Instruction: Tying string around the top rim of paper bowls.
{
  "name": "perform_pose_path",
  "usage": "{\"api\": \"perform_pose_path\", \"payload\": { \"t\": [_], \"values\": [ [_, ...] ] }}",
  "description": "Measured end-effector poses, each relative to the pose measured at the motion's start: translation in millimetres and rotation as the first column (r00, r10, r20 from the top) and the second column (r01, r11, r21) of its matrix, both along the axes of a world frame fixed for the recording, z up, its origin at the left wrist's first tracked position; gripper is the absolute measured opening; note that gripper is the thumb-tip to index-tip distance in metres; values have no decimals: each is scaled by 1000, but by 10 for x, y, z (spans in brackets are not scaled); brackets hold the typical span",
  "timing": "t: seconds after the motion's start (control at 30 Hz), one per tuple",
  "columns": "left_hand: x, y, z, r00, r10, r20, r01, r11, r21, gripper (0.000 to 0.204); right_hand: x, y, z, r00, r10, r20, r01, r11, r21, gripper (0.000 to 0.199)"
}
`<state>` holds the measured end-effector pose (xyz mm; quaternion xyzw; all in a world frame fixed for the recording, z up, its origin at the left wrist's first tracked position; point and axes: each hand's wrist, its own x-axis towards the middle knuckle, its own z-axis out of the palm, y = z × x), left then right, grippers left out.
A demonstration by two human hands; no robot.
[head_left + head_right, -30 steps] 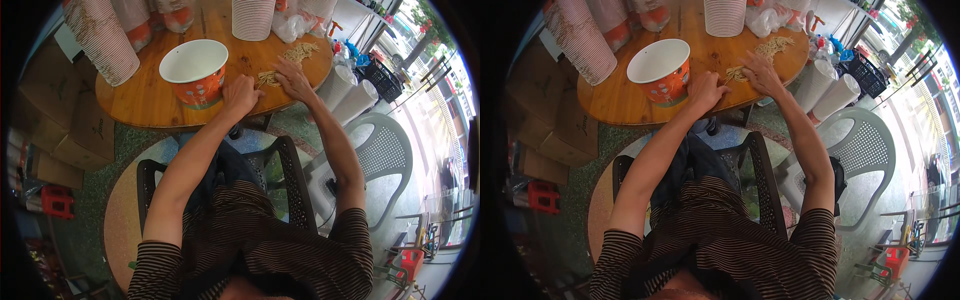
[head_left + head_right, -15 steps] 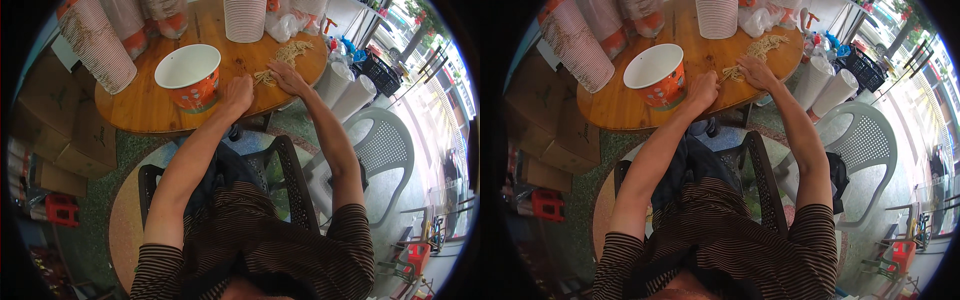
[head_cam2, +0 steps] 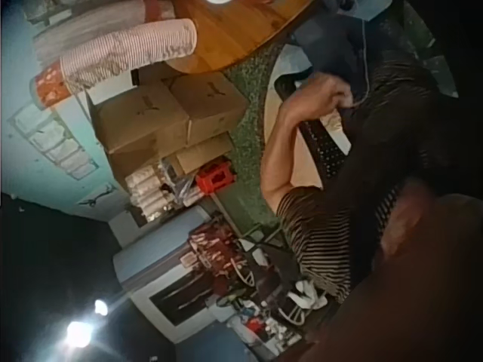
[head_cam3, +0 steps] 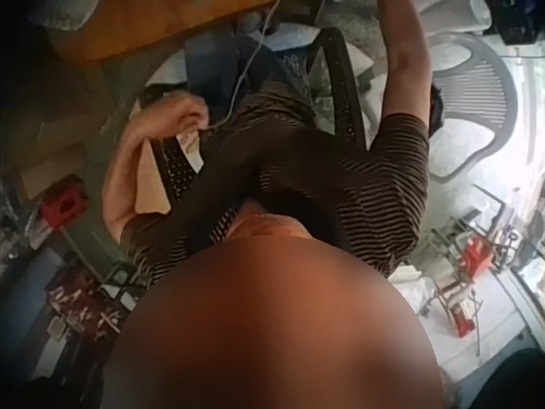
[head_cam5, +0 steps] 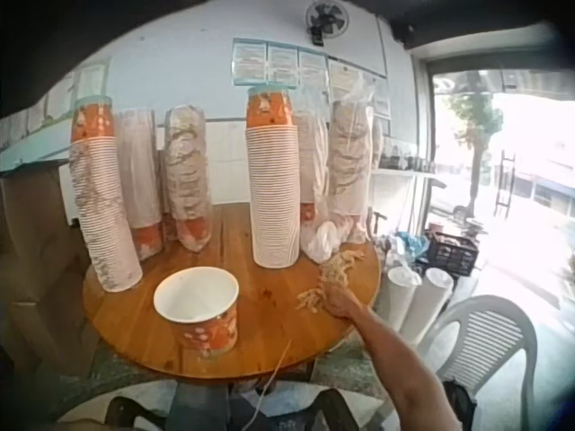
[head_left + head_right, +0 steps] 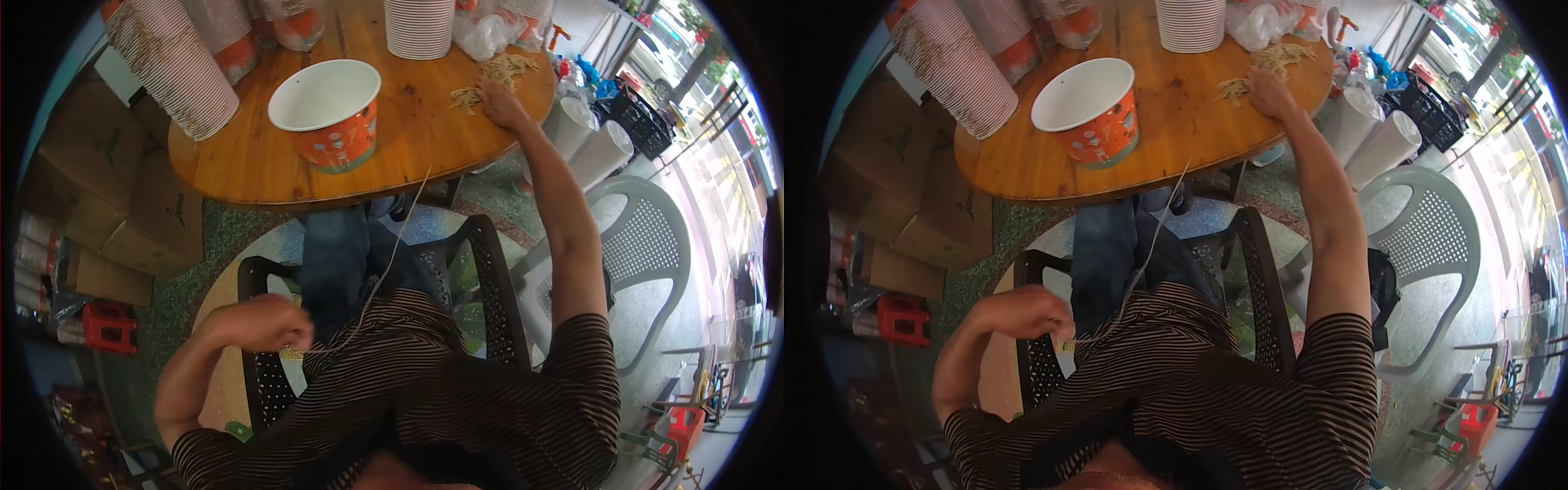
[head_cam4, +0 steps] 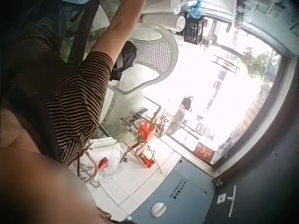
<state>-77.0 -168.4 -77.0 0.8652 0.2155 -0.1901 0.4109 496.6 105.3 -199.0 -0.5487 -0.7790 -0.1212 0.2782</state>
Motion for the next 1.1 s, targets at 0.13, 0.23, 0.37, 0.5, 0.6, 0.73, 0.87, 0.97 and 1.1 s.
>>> {"api": "perform_pose_path", "payload": {
  "t": [0.13, 0.23, 0.37, 0.5, 0.6, 0.73, 0.87, 0.97, 1.1],
  "values": [
    [-638, -175, 107, 930, 348, 113, -360, 926, 110, 5, -52, -14, 243, 959, -218, 180, 237, 967, -96, 24],
    [-525, -154, 202, 771, 598, 218, -619, 784, 39, 7, -619, -384, 509, 917, -375, 138, 278, 846, 455, 15],
    [-247, 18, 71, 730, 639, 243, -640, 764, -88, 11, -1927, -1552, 1193, 916, 146, -373, -12, 941, 339, 19],
    [193, 158, 74, 736, 597, 320, -577, 800, -164, 12, -2778, -2903, 1431, 628, 49, -776, -575, 702, -421, 33],
    [370, 278, 41, 751, 531, 393, -508, 844, -169, 11, -2999, -2972, 1115, 551, 15, -834, -732, 488, -475, 42],
    [404, 322, 43, 713, 597, 367, -552, 801, -231, 9, -3054, -2814, 811, 402, -153, -903, -795, 431, -427, 23],
    [283, 350, -10, 617, 692, 373, -614, 721, -321, 16, -2996, -2774, 733, 417, -109, -902, -779, 468, -417, 14],
    [225, 358, -3, 635, 690, 346, -626, 723, -293, 15, -2970, -2761, 658, 432, -82, -898, -783, 460, -419, 14],
    [191, 467, -25, 555, 632, 541, -743, 669, -19, 15, -2872, -2691, 593, 323, -63, -944, -820, 479, -312, 15]
  ]
}}
